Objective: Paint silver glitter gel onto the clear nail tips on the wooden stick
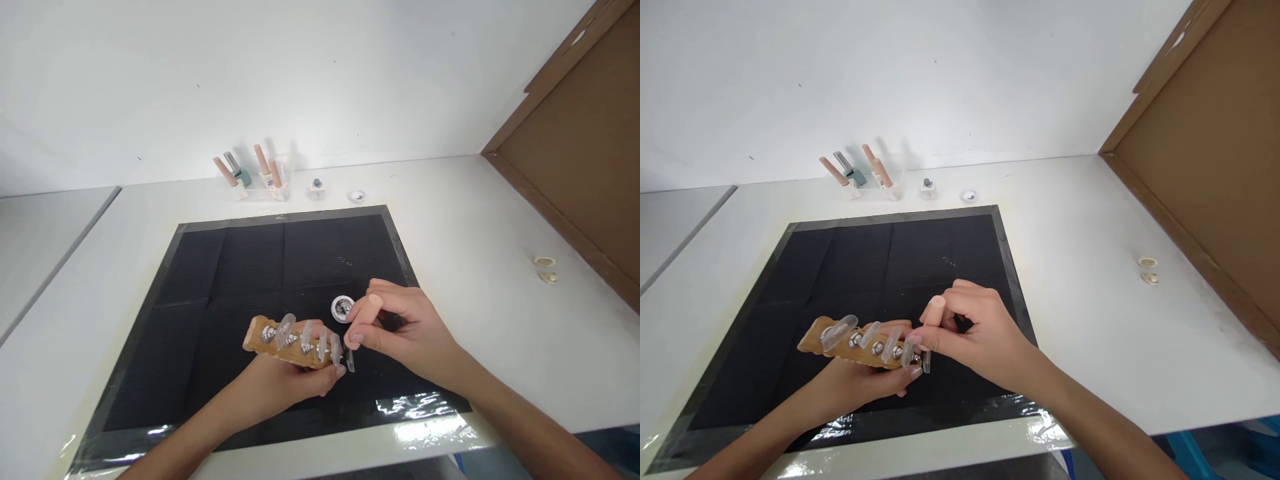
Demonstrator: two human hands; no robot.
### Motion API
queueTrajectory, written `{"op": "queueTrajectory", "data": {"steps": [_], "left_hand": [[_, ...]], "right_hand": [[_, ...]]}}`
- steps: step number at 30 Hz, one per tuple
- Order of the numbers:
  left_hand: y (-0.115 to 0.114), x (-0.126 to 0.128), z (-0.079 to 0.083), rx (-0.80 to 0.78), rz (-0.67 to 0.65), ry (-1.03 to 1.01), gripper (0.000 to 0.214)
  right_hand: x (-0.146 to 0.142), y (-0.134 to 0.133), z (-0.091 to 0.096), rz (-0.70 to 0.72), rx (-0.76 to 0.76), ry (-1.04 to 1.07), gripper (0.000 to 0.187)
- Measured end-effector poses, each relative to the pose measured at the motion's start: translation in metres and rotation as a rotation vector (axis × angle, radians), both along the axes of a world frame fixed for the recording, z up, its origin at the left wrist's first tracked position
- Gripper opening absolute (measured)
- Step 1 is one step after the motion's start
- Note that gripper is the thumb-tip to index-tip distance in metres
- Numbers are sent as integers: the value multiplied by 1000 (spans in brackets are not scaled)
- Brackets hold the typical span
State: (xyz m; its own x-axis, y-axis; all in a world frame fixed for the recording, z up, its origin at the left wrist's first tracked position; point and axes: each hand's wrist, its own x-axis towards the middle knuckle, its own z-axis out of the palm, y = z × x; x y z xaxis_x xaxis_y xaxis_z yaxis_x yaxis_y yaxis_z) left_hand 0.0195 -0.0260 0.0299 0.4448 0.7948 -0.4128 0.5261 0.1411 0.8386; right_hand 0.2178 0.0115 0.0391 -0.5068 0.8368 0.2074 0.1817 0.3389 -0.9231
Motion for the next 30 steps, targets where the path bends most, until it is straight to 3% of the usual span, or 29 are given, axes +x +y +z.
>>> {"op": "queueTrajectory", "data": {"steps": [5, 10, 19, 30], "left_hand": [[-1, 0, -1, -63, 35, -66, 10], [1, 0, -6, -148, 154, -233, 12], [7, 1, -8, -268, 373, -340, 20], [9, 0, -11, -281, 393, -371, 20]], "right_hand": [[-2, 2, -1, -206, -27, -1, 20], [4, 9, -2, -336, -104, 7, 19], [3, 13, -11, -189, -86, -160, 19], [0, 11, -16, -155, 42, -187, 10]]}}
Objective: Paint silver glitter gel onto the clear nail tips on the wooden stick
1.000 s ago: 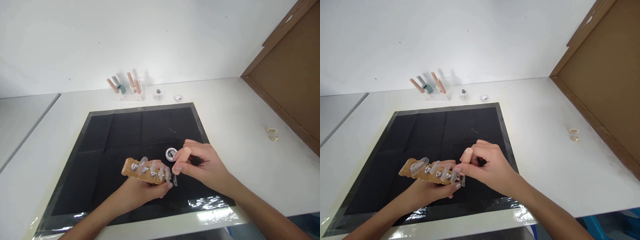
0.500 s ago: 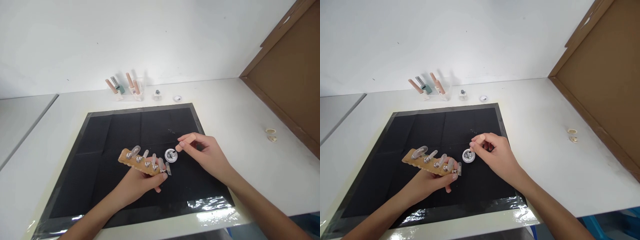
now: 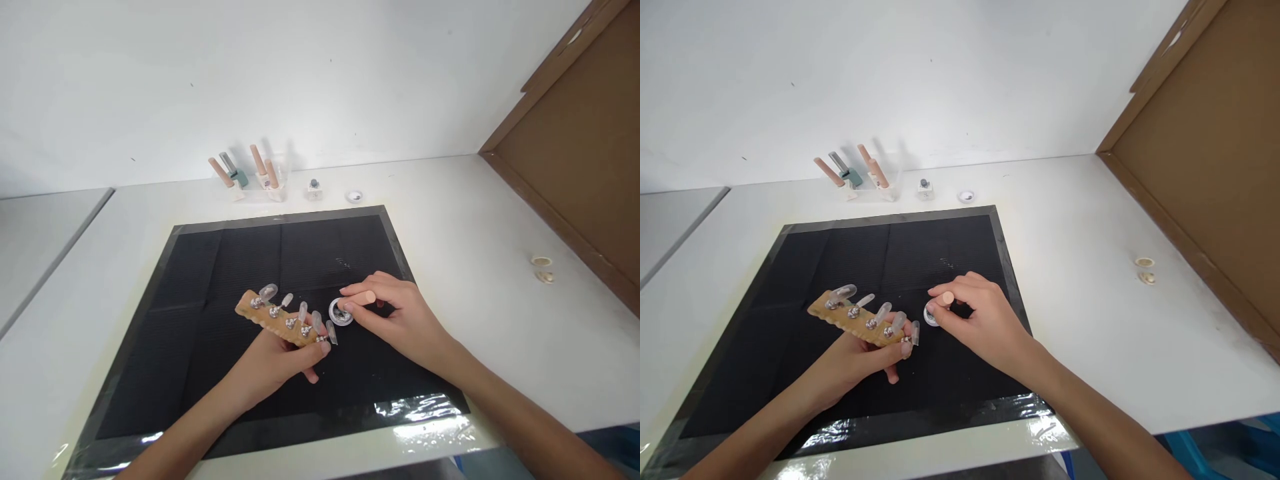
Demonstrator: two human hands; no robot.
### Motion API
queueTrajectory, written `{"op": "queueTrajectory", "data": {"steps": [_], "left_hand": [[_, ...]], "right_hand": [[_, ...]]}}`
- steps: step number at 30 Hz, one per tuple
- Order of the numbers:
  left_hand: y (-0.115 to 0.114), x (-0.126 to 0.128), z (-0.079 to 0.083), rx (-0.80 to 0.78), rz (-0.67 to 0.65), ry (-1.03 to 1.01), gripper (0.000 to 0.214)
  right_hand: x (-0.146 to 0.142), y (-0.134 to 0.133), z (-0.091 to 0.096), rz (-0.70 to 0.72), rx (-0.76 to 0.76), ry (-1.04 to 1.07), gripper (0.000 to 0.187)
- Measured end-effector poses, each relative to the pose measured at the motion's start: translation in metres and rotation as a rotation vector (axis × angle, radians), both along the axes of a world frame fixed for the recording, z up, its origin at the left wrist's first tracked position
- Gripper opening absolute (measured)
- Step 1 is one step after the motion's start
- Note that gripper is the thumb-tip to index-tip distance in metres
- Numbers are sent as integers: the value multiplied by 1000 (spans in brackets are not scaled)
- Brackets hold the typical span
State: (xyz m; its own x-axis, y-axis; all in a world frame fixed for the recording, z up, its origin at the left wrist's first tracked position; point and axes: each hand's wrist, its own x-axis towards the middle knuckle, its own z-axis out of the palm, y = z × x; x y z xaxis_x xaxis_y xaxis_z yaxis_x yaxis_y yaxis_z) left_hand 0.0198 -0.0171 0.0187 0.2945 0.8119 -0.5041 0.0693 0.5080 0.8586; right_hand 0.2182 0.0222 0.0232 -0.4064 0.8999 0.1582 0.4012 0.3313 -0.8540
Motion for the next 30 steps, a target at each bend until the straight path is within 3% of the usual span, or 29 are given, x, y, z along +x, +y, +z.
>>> {"op": "queueTrajectory", "data": {"steps": [5, 18, 26, 30], "left_hand": [[-1, 1, 2, -14, 1, 13, 21], [1, 2, 1, -8, -21, 63, 24], [-1, 0, -2, 10, -23, 92, 26], [-1, 1, 2, 20, -1, 83, 24]], "right_hand": [[0, 1, -1, -5, -49, -1, 11], [2, 8, -5, -28, -373, 122, 19], [5, 9, 0, -89, -308, 263, 23], [8, 6, 5, -26, -284, 394, 21]]}}
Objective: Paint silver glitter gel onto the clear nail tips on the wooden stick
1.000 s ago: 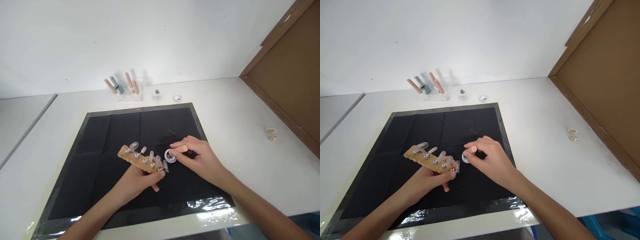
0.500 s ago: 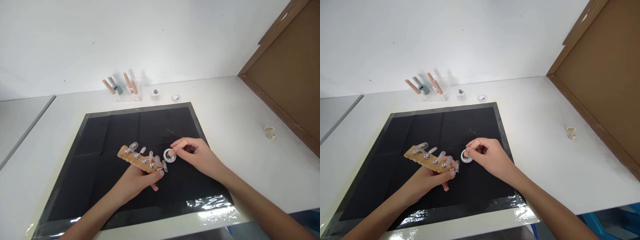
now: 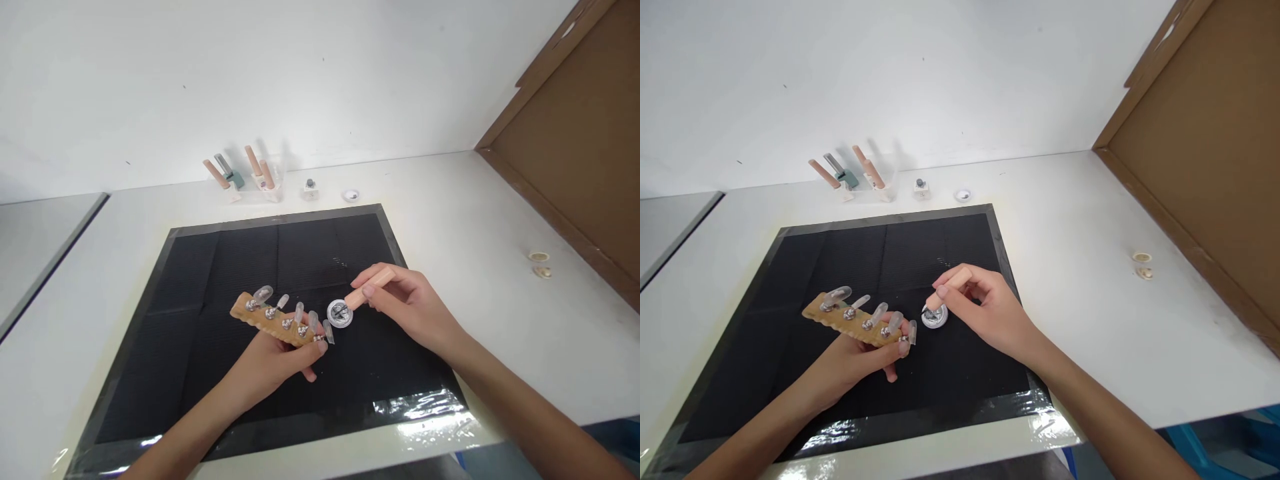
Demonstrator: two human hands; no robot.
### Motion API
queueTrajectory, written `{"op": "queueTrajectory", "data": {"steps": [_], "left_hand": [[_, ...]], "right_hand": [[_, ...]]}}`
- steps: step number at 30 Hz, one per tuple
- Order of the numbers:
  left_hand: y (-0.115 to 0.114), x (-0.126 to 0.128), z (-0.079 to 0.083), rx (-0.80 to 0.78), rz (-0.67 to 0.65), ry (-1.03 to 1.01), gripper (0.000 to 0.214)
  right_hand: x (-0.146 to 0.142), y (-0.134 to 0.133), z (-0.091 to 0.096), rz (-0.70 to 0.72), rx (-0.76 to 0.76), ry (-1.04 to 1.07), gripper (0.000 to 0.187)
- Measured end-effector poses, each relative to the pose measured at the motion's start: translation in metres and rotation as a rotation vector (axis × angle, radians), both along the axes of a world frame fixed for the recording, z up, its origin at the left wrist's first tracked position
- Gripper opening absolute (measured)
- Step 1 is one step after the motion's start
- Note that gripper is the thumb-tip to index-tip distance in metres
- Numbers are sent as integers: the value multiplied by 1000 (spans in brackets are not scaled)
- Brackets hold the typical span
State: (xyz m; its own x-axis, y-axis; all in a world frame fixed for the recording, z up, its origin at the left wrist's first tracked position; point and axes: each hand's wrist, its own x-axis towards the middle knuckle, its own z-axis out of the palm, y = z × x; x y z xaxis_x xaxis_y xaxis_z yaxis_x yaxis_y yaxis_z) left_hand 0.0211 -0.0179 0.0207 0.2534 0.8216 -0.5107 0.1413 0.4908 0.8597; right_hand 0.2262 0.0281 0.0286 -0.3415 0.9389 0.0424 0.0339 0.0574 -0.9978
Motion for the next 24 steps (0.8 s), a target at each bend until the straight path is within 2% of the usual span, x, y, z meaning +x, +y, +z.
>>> {"op": "queueTrajectory", "data": {"steps": [4, 7, 11, 15, 21, 24], "left_hand": [[0, 0, 4, 28, 3, 4, 21], [-2, -1, 3, 69, -42, 22, 18], [-5, -4, 4, 74, -102, 57, 14], [-7, -3, 6, 99, -150, 100, 11], [-7, -1, 5, 162, -190, 191, 10], [-7, -2, 3, 244, -233, 273, 9]], "right_hand": [[1, -4, 1, 51, 10, 152, 16], [0, -7, 2, 93, 32, 173, 19], [1, -10, 7, 178, 95, 81, 13], [2, -12, 12, 213, 53, -66, 25], [3, -14, 12, 243, 87, -122, 23], [2, -14, 8, 281, 114, -149, 22]]}}
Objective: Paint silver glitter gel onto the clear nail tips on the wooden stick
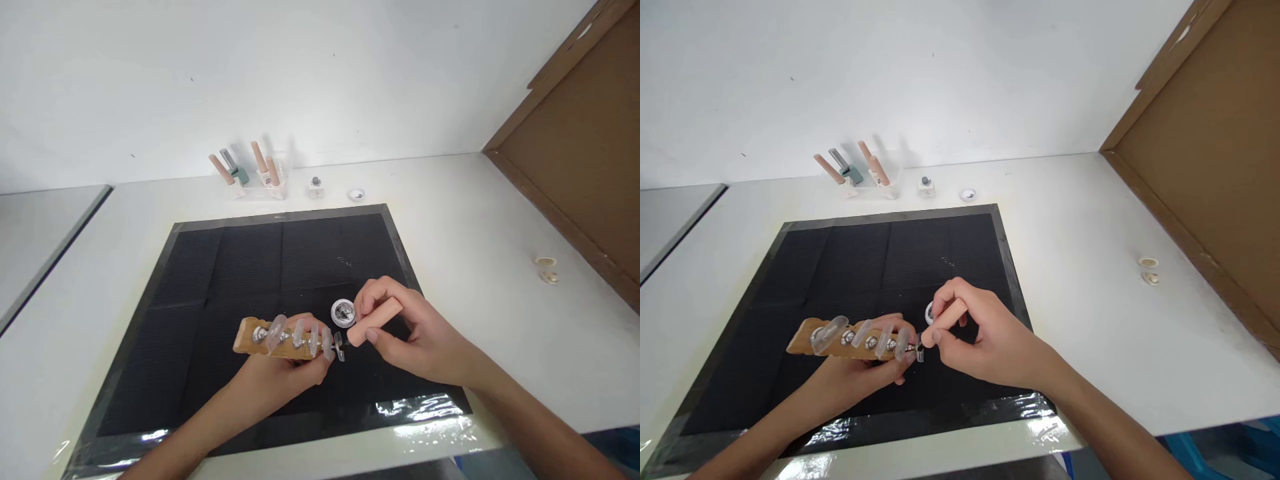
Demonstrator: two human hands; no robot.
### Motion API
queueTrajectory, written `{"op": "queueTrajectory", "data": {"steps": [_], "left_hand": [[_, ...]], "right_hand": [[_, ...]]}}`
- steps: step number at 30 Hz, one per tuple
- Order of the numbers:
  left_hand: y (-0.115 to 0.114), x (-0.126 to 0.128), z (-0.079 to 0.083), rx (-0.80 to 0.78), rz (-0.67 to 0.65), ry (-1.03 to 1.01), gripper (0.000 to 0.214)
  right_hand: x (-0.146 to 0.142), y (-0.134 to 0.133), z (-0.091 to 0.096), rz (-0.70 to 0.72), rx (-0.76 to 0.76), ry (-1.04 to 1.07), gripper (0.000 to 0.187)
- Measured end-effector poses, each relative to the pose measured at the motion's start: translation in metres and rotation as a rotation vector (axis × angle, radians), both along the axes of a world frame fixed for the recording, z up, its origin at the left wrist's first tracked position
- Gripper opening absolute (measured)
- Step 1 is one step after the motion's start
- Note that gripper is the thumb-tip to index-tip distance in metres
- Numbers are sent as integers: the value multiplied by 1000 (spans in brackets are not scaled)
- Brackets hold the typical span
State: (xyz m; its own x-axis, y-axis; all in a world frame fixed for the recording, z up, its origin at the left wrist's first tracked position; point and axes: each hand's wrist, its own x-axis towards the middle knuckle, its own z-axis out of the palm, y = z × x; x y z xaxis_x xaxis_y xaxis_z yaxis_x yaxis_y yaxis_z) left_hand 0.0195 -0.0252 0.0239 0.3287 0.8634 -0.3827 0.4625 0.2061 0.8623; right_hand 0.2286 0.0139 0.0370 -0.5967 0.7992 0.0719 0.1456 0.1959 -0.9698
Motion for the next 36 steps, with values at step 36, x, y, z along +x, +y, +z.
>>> {"op": "queueTrajectory", "data": {"steps": [36], "left_hand": [[1, 2, 4, 122, -142, 127, 8]], "right_hand": [[-3, 2, -4, -20, 65, 35, 16]]}}
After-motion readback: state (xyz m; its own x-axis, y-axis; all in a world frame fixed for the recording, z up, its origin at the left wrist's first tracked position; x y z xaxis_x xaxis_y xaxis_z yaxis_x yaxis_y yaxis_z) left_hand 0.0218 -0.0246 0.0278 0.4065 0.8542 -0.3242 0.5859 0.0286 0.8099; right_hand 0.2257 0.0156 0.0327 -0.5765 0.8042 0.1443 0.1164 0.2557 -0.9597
